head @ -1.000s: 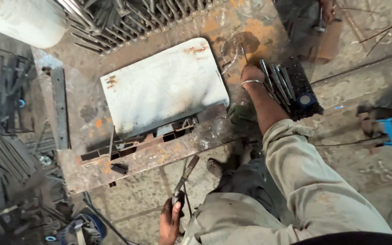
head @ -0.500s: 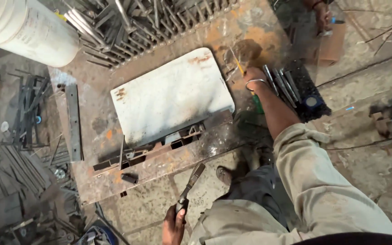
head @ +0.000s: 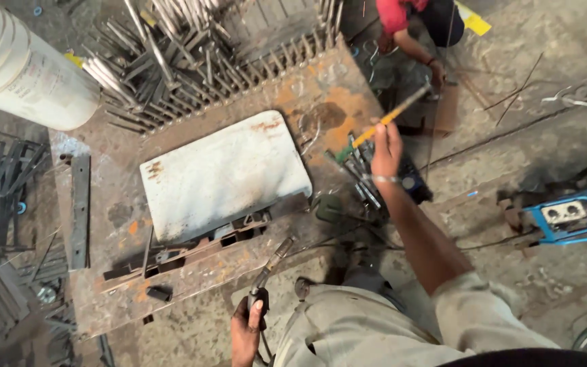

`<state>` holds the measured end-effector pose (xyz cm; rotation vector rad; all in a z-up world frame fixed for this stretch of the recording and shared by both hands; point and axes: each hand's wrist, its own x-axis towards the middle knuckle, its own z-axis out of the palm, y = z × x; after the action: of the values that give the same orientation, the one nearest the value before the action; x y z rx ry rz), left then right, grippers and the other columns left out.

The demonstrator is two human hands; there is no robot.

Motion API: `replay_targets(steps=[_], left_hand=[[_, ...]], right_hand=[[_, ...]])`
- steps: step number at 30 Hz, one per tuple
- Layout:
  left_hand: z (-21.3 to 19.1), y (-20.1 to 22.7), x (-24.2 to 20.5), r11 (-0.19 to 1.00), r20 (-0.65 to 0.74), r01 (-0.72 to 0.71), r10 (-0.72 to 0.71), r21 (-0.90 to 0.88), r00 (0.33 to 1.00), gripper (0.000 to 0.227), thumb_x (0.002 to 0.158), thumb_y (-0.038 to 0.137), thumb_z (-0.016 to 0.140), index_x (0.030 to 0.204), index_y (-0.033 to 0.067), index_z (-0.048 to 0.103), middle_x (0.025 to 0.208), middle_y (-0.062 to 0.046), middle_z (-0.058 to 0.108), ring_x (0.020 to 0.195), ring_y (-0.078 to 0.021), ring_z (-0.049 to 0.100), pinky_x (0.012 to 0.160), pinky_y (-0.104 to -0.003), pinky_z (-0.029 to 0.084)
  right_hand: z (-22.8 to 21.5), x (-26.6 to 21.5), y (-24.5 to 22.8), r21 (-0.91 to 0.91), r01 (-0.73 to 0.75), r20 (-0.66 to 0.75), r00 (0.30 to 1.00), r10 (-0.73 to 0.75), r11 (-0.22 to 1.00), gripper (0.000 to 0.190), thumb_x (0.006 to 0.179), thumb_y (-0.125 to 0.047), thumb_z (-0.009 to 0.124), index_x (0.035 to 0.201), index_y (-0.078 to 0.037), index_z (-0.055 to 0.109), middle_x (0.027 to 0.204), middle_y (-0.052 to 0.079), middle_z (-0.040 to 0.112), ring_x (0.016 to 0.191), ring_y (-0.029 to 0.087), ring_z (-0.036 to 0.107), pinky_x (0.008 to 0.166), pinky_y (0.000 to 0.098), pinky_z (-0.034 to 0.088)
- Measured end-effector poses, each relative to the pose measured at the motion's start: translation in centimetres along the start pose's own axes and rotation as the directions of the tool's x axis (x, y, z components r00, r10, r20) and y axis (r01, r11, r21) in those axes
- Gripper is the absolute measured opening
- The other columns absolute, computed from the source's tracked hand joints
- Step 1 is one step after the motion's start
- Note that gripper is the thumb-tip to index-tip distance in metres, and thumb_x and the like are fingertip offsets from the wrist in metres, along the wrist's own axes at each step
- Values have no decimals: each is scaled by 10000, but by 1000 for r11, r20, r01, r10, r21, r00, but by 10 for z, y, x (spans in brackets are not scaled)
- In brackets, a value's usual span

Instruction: The recorder uses a welding torch to join metal components on a workbench in a workshop.

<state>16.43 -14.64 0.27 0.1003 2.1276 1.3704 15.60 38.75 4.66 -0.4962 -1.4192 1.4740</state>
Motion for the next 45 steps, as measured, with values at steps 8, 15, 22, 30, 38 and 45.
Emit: replay_targets(steps=[8,15,22,30,38,45], left_hand=[[65,136,26,996,-32,-91,91,-15,995,551,980,525,512,1053,9,691,727,-34,603,679,-135,551,620,-316,473],[77,139,38,944,-9,76,-83,-320,996,609,996,633,450,929,63,655,673,-20,589,541,-138,552,500,-304,444],[97,129,18,887,68,70,-44,-457,997,689,1020,664,387,882,56,678,658,-65,651,508,-145,584,492,-296,479],[119,91,-1,770,127,122,-53,-627,990,649,1036,631,424,896,48,673,674,-91,668,494,-152,576,478,-299,471],[126,75,-17,763,105,75,-10,-642,994,675,1054,618,418,877,21,680,668,-104,681,482,-145,568,488,-288,467],[127,76,-20,797,99,98,-49,-595,994,696,1039,615,422,868,1,703,672,-107,693,494,-145,582,512,-288,488]], right_hand=[[-74,-41,-92,63,-66,205,977,51,996,373,1132,-214,466,1436,-13,547,846,-9,611,728,62,547,666,237,469],[-80,-75,-155,-325,33,664,720,202,945,371,1037,-95,596,1401,-27,622,878,35,659,644,86,537,600,253,456],[-34,-62,-236,-200,539,817,552,-163,818,276,964,-32,700,1237,-68,716,1004,108,704,826,248,672,738,344,524],[-7,-54,-254,-175,598,927,367,-72,782,346,918,4,706,1242,-115,731,950,80,690,763,234,674,664,347,536],[9,-53,-257,-101,708,972,220,-81,699,317,916,-36,749,1213,-145,742,959,73,662,801,257,650,715,376,533],[8,-50,-264,-131,768,984,178,-13,627,299,922,-87,747,1214,-146,752,909,62,658,761,264,653,672,388,530]])
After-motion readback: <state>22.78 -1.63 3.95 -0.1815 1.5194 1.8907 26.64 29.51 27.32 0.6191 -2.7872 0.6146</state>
